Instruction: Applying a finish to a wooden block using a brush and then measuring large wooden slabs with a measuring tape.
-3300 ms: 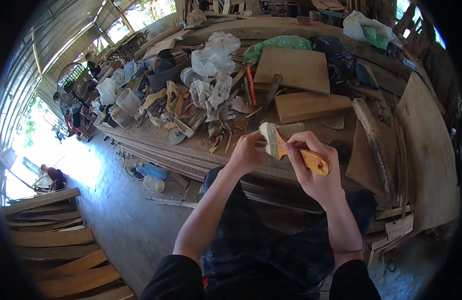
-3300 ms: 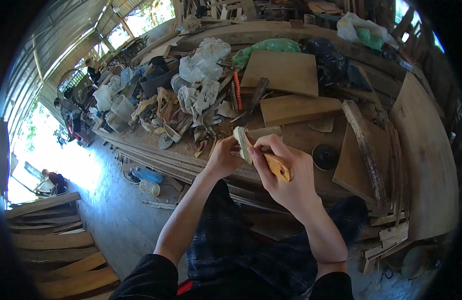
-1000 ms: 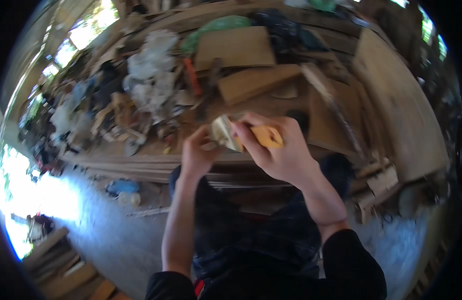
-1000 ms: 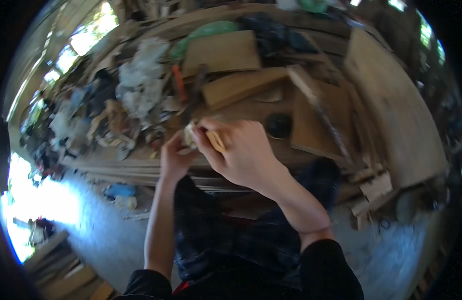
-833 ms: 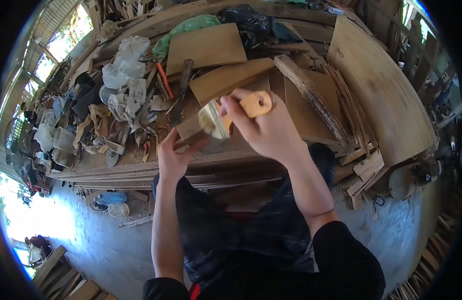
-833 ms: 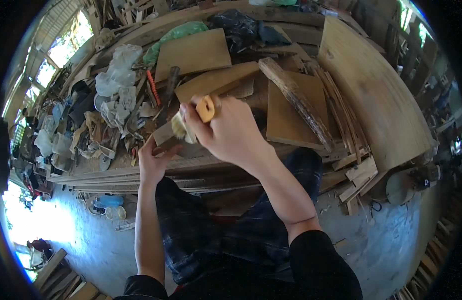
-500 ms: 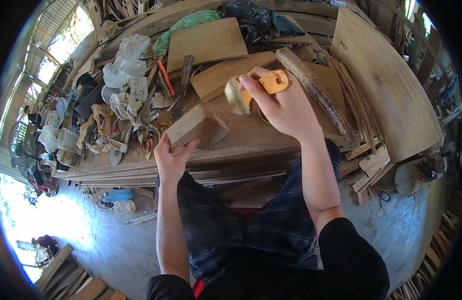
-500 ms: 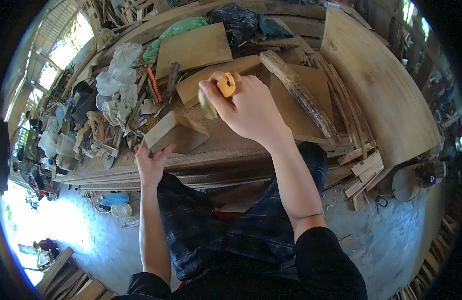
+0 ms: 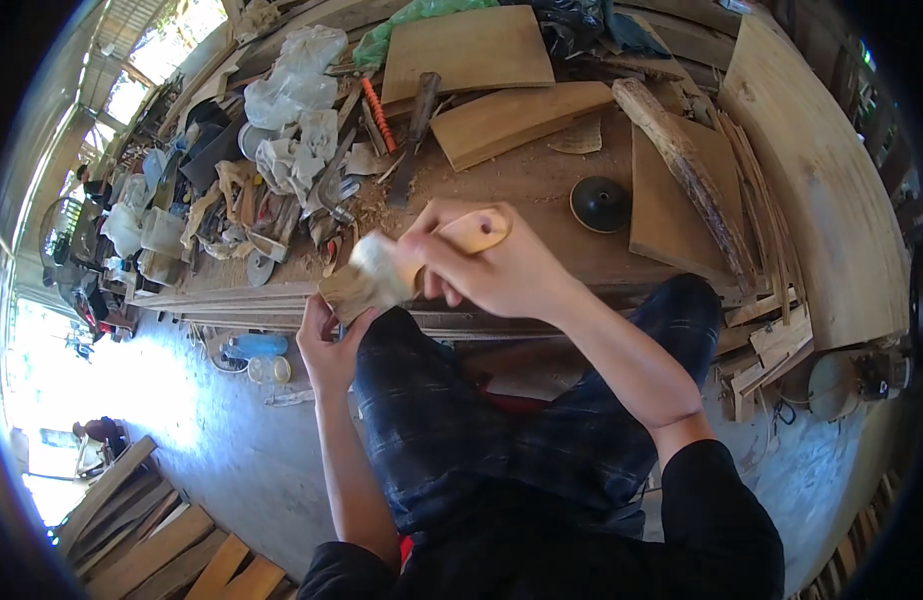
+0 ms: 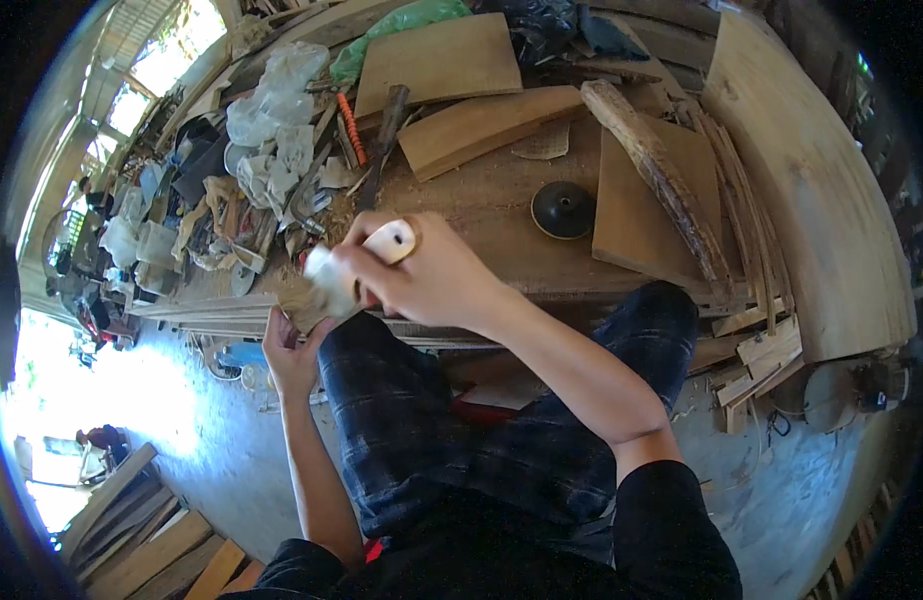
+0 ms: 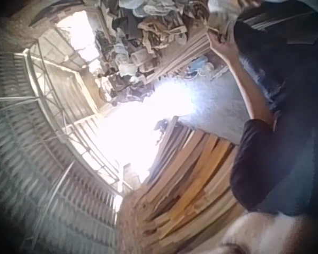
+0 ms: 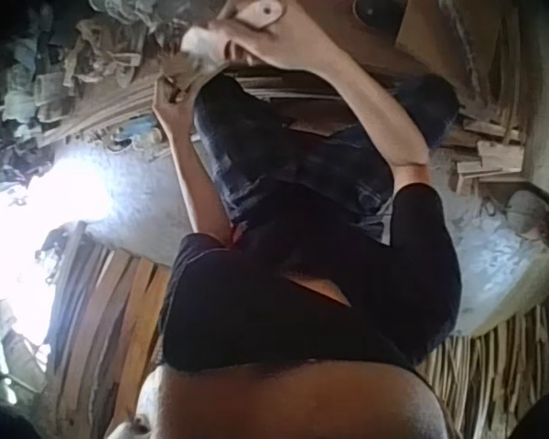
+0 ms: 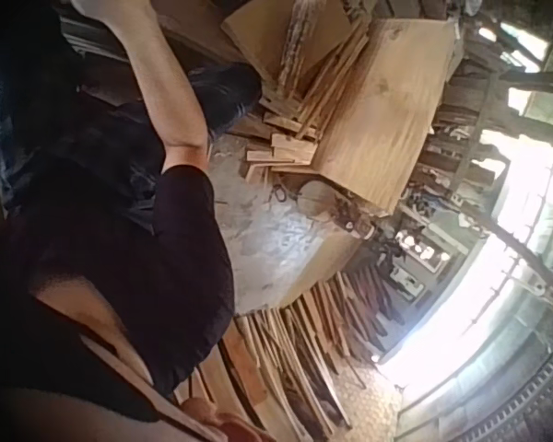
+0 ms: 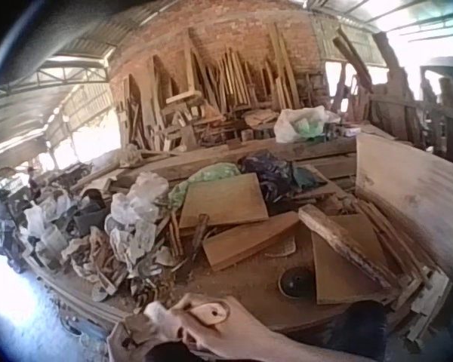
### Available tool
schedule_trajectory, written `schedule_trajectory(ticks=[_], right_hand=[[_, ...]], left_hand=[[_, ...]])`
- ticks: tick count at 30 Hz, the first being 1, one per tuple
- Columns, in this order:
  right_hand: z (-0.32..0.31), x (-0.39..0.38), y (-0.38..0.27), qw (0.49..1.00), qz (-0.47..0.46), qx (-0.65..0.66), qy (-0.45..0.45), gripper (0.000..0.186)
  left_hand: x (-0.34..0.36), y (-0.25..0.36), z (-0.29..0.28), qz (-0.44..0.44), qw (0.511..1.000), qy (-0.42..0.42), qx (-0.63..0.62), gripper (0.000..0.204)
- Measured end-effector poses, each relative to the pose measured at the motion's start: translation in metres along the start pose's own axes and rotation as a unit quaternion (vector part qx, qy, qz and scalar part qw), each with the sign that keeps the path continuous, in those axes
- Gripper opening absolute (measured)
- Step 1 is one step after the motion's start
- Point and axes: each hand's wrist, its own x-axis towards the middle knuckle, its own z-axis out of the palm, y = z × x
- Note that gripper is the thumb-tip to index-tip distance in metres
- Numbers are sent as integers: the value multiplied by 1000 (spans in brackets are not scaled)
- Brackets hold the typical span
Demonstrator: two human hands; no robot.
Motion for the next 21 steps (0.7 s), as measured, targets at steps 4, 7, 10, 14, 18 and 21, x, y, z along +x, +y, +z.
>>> schedule_trajectory(ticks=[4, 7, 10, 14, 18, 21], right_hand=[[11, 5, -5, 999, -15, 0, -28, 20], [-20, 10, -5, 996, 0, -91, 17, 22], [-56, 7, 5, 858, -142, -476, 129, 25], [-33, -4, -15, 897, -97, -423, 82, 23], [-1, -17, -32, 956, -154, -245, 38, 15], [1, -23, -43, 979, -152, -132, 7, 13]], left_hand=[[-4, 12, -5, 16, 999, 14, 39, 46], [-4, 28, 3, 37, 997, 21, 63, 46], [-5, 38, 9, 38, 994, 23, 98, 48], [-6, 41, 8, 62, 986, 37, 151, 56], [-1, 60, 18, 73, 979, 40, 185, 55], [4, 68, 12, 30, 978, -28, 206, 53]])
